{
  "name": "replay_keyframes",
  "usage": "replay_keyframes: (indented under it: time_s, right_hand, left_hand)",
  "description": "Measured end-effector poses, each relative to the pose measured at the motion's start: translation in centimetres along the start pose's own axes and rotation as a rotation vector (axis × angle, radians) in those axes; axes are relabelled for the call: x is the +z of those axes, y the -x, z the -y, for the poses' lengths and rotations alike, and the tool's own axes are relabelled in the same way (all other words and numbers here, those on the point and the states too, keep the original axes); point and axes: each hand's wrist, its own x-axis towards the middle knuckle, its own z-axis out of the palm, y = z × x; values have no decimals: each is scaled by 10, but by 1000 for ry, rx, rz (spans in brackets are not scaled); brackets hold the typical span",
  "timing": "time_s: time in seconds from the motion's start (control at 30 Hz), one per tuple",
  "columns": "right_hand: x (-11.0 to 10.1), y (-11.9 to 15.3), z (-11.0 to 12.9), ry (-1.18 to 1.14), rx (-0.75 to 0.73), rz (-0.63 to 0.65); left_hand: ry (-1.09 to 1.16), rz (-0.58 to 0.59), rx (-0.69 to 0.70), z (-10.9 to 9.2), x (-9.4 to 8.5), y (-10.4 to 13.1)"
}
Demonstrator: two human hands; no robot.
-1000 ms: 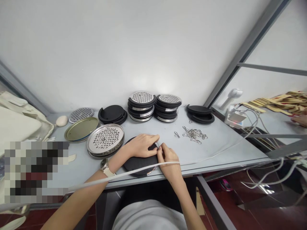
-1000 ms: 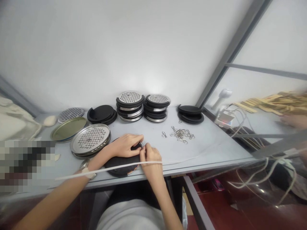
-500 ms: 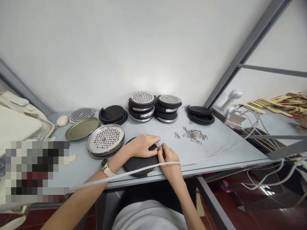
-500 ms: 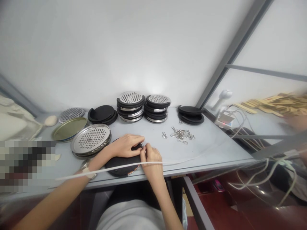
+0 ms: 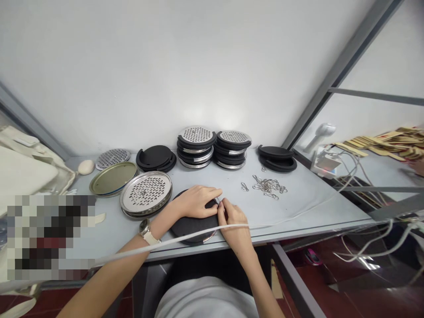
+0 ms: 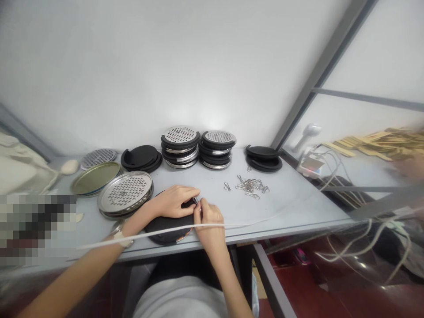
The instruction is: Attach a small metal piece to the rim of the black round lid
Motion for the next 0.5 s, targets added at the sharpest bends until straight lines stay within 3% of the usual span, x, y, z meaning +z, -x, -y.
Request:
replay_keyframes:
  time_s: [0.5]
  right_hand:
    - [1, -1, -2, 13, -26, -7]
  left_hand:
    - [-114, -17, 1, 1, 2, 0]
